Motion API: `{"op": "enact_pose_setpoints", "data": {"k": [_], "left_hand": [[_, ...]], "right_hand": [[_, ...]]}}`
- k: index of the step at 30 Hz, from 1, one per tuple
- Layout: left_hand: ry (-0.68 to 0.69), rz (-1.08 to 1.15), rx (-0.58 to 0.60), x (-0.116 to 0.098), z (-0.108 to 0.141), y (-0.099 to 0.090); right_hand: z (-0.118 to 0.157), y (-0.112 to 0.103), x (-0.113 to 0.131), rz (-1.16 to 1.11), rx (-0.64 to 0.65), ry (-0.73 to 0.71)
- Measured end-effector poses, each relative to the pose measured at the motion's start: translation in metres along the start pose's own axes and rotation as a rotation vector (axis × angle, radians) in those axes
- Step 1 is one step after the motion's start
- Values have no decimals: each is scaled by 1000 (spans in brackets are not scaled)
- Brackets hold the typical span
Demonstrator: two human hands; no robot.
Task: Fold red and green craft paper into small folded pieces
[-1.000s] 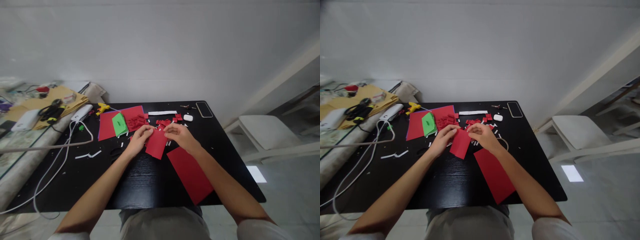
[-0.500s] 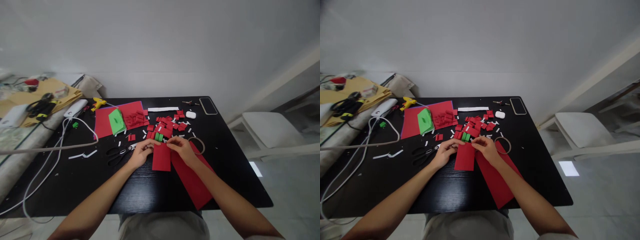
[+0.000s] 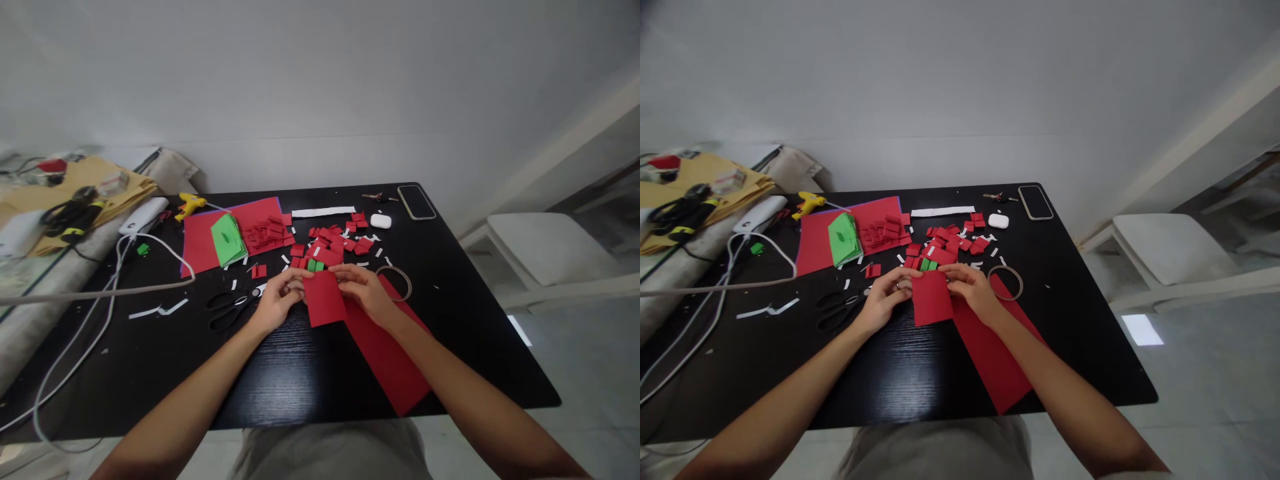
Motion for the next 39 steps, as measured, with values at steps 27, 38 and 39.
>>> {"op": "enact_pose_setpoints", "data": {"k": [27, 38, 39], "left_hand": [[264, -1139, 18, -12, 6, -3], [482, -1008, -99, -31, 9, -6], [482, -957, -135, -34, 10, -8]], "right_hand": [[0, -18, -4, -165, -166, 52], [-5, -27, -2, -319, -251, 91], [-5, -28, -2, -329, -255, 88]]}}
Point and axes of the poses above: each hand's wrist, its own z-axis away from the middle knuckle, its own y-axis out of the palm, x = y × z, the point moved 7 cm from there along -z, towards the middle knuckle
